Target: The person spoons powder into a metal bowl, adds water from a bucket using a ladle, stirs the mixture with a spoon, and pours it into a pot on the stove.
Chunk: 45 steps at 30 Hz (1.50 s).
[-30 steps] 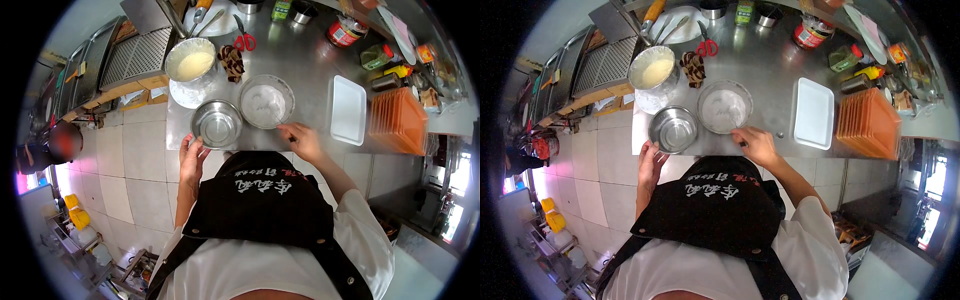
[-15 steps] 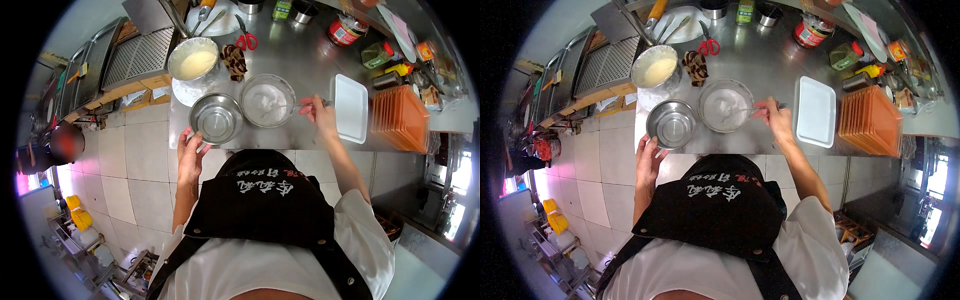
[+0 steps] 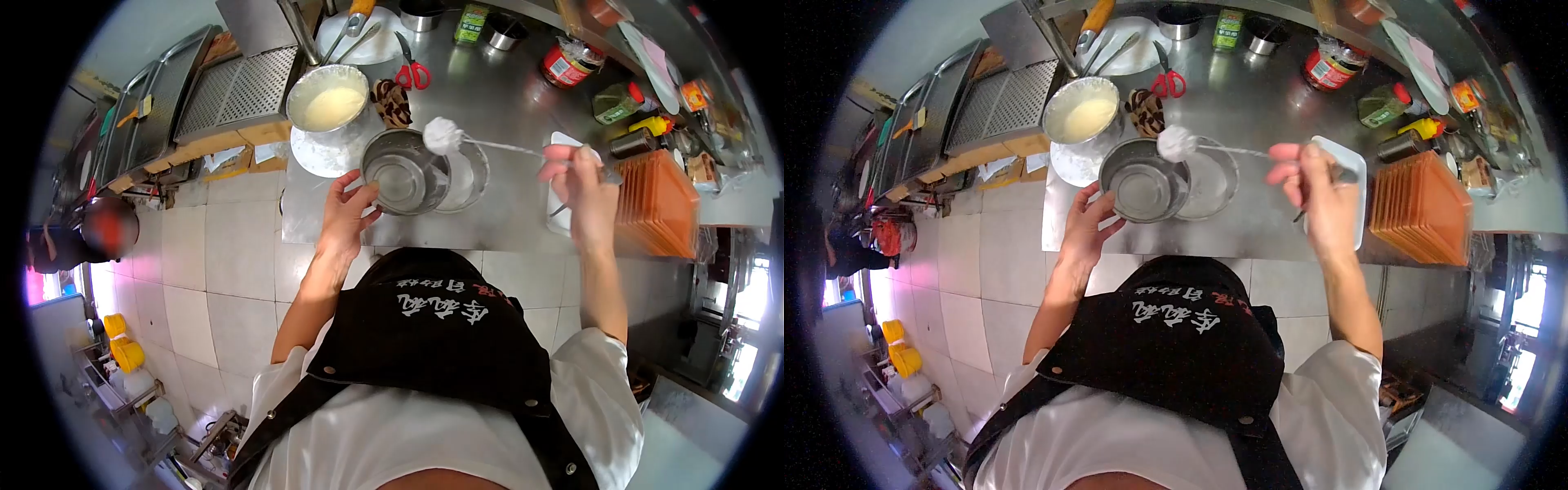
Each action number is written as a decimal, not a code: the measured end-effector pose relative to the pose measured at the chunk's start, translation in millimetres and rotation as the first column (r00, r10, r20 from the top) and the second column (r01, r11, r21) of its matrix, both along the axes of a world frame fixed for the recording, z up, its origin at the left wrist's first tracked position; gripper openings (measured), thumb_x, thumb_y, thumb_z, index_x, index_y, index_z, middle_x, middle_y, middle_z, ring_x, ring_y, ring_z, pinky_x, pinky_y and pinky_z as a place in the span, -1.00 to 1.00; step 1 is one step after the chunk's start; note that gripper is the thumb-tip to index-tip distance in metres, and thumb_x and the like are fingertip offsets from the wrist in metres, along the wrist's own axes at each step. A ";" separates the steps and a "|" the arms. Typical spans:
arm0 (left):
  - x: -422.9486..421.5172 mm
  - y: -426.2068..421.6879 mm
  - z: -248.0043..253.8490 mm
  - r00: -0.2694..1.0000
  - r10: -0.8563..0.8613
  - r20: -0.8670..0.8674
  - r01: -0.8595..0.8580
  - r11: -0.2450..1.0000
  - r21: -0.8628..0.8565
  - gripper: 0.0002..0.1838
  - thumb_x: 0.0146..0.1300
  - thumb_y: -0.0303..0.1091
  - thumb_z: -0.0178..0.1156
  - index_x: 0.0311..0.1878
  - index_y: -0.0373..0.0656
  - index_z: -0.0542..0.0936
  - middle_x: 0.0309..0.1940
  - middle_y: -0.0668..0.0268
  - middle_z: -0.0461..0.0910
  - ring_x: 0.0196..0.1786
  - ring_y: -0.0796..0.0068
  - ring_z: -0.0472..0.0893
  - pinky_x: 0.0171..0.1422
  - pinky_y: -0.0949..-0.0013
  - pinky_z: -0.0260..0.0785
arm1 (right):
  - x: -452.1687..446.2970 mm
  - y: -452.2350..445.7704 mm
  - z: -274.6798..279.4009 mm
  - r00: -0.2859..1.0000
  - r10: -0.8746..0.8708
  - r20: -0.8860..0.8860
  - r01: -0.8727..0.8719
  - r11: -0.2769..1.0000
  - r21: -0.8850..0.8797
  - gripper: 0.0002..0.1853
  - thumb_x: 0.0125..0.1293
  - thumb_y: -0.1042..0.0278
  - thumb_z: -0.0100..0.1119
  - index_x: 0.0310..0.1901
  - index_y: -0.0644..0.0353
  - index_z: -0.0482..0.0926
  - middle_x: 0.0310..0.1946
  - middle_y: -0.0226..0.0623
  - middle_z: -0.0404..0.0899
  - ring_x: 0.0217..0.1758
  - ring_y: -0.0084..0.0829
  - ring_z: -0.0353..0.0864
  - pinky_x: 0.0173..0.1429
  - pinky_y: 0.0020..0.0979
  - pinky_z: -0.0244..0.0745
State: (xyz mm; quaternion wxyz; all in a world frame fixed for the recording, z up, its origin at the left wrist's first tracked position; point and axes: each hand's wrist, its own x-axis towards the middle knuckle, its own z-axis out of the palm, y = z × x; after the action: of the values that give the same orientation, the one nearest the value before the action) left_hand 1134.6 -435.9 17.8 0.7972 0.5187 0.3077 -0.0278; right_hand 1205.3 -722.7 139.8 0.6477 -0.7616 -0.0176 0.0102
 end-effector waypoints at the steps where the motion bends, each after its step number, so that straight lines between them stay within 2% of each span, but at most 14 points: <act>1: 2.2 -3.2 1.8 1.000 -0.018 0.007 0.018 1.000 -0.019 -0.44 0.19 -0.29 0.27 0.21 -0.12 0.27 -0.13 0.28 0.49 -0.07 0.43 0.51 0.13 0.12 0.40 | -9.3 4.5 -1.7 0.998 0.050 0.043 -0.049 0.998 -0.040 -0.63 0.45 0.20 -0.11 -0.18 0.33 0.61 -0.47 -0.30 0.63 -0.55 -0.71 0.34 -0.50 -0.62 0.17; 2: 4.3 -6.2 3.7 0.999 -0.035 0.014 0.036 0.999 -0.036 -0.44 0.19 -0.29 0.26 0.21 -0.13 0.26 -0.12 0.27 0.49 -0.06 0.42 0.51 0.14 0.10 0.39 | -16.2 5.5 -12.3 0.975 0.164 0.149 -0.159 0.986 -0.048 -0.73 0.38 0.29 -0.04 -0.18 0.29 0.61 -0.42 -0.29 0.63 -0.51 -0.68 0.39 -0.48 -0.60 0.22; 4: 6.9 -7.2 3.8 0.998 -0.060 0.028 0.061 0.996 -0.064 -0.44 0.20 -0.28 0.25 0.22 -0.14 0.25 -0.10 0.26 0.49 -0.05 0.40 0.52 0.14 0.09 0.39 | -27.4 8.7 -37.4 0.855 0.403 0.327 -0.324 0.906 -0.272 -0.83 0.24 0.42 0.12 -0.16 0.21 0.61 -0.33 -0.27 0.62 -0.45 -0.60 0.47 -0.45 -0.55 0.33; 5: 7.8 -7.1 2.2 0.997 -0.068 0.034 0.071 0.995 -0.075 -0.44 0.21 -0.28 0.24 0.22 -0.14 0.25 -0.10 0.26 0.50 -0.05 0.40 0.52 0.14 0.08 0.39 | -31.9 10.6 -45.3 0.762 0.534 0.367 -0.345 0.813 -0.469 -0.81 0.16 0.46 0.20 -0.16 0.17 0.61 -0.29 -0.27 0.60 -0.43 -0.56 0.51 -0.44 -0.51 0.39; 8: 10.0 -5.3 2.1 0.996 -0.081 0.045 0.084 0.994 -0.074 -0.45 0.21 -0.28 0.23 0.22 -0.13 0.25 -0.09 0.26 0.50 -0.05 0.40 0.52 0.14 0.06 0.38 | -41.8 16.3 -54.4 0.392 0.796 0.462 -0.203 0.564 -0.800 -0.70 0.05 0.35 0.32 -0.14 0.16 0.59 -0.28 -0.28 0.57 -0.43 -0.49 0.52 -0.43 -0.47 0.47; 11: 11.4 -3.4 1.9 0.996 -0.074 0.040 0.076 0.995 -0.060 -0.48 0.23 -0.29 0.22 0.20 -0.12 0.25 -0.08 0.28 0.50 -0.06 0.40 0.52 0.14 0.05 0.38 | -46.6 20.0 -49.0 0.283 0.803 0.524 -0.140 0.575 -0.806 -0.63 0.02 0.24 0.35 -0.11 0.15 0.58 -0.26 -0.32 0.56 -0.45 -0.49 0.51 -0.45 -0.48 0.51; 17: 17.3 1.0 -1.1 0.998 -0.030 0.055 0.035 0.996 -0.083 -0.54 0.26 -0.32 0.18 0.18 -0.10 0.28 -0.13 0.35 0.49 -0.11 0.46 0.50 0.13 0.06 0.38 | -40.0 14.8 -62.7 0.221 0.815 0.535 -0.109 0.566 -0.817 -0.63 0.01 0.24 0.35 -0.13 0.19 0.58 -0.27 -0.27 0.56 -0.45 -0.50 0.50 -0.49 -0.50 0.52; 21: 15.8 2.4 -0.8 1.000 0.005 0.017 -0.004 0.997 -0.071 -0.56 0.26 -0.31 0.20 0.16 -0.08 0.29 -0.16 0.38 0.49 -0.17 0.51 0.47 0.14 0.07 0.38 | -34.5 13.7 -65.4 0.272 0.792 0.547 -0.135 0.594 -0.793 -0.65 -0.02 0.29 0.37 -0.18 0.22 0.61 -0.29 -0.23 0.58 -0.48 -0.47 0.51 -0.50 -0.49 0.52; 23: 16.9 7.5 -6.9 1.000 0.016 0.021 -0.014 0.995 -0.096 -0.47 0.21 -0.34 0.25 0.20 -0.11 0.26 -0.17 0.35 0.49 -0.13 0.53 0.46 0.09 0.15 0.39 | -34.3 10.7 -65.9 0.293 0.768 0.570 -0.181 0.630 -0.755 -0.67 -0.03 0.31 0.38 -0.20 0.25 0.62 -0.31 -0.20 0.59 -0.49 -0.44 0.53 -0.49 -0.48 0.52; 27: 17.9 7.3 -5.2 0.999 0.014 0.029 -0.010 0.994 -0.112 -0.44 0.18 -0.34 0.28 0.21 -0.11 0.26 -0.18 0.37 0.49 -0.12 0.57 0.44 0.04 0.22 0.41 | -28.2 6.7 -68.4 0.512 0.593 0.621 -0.283 0.799 -0.530 -0.78 0.04 0.50 0.28 -0.22 0.32 0.63 -0.34 -0.17 0.63 -0.47 -0.40 0.57 -0.43 -0.42 0.52; 32: 8.0 22.7 -12.7 0.997 0.068 0.046 -0.062 0.992 -0.108 -0.41 0.17 -0.33 0.29 0.22 -0.13 0.25 -0.17 0.39 0.47 -0.16 0.58 0.41 0.02 0.24 0.43 | -32.3 -4.0 -36.1 0.795 0.314 0.520 -0.166 0.936 -0.311 -0.79 0.12 0.68 0.07 -0.21 0.34 0.62 -0.36 -0.19 0.64 -0.43 -0.36 0.62 -0.32 -0.39 0.53; 35: -4.8 36.6 -16.5 0.991 0.126 0.036 -0.124 0.990 -0.060 -0.39 0.15 -0.33 0.31 0.22 -0.14 0.25 -0.20 0.40 0.45 -0.17 0.56 0.40 0.04 0.23 0.44 | -23.0 0.6 -53.9 0.883 0.251 0.396 -0.131 0.943 -0.306 -0.80 0.16 0.67 0.06 -0.22 0.29 0.62 -0.35 -0.19 0.65 -0.38 -0.33 0.64 -0.28 -0.40 0.54; 38: -15.8 44.0 -16.3 0.988 0.156 0.008 -0.155 0.987 -0.028 -0.37 0.13 -0.30 0.33 0.22 -0.15 0.26 -0.24 0.40 0.42 -0.15 0.54 0.37 0.07 0.19 0.44 | -6.3 12.4 -114.8 0.911 0.303 0.279 -0.154 0.878 -0.453 -0.77 0.14 0.64 0.10 -0.17 0.19 0.61 -0.31 -0.27 0.66 -0.31 -0.31 0.66 -0.26 -0.37 0.55; 45: -27.5 52.4 -22.1 0.983 0.183 -0.016 -0.184 0.982 -0.033 -0.39 0.10 -0.28 0.35 0.18 -0.10 0.28 -0.10 0.33 0.43 -0.07 0.46 0.37 0.09 0.17 0.42 | -6.3 34.8 -157.8 0.771 0.593 0.232 -0.319 0.675 -0.665 -0.60 0.00 0.57 0.20 -0.05 0.04 0.56 -0.27 -0.39 0.64 -0.28 -0.30 0.64 -0.26 -0.30 0.54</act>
State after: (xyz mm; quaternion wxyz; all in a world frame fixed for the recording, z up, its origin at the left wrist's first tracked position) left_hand 1107.1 -383.6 -4.3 0.8031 0.4744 0.3586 0.0373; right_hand 1199.0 -687.8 -17.9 0.3320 -0.8755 -0.3510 0.0126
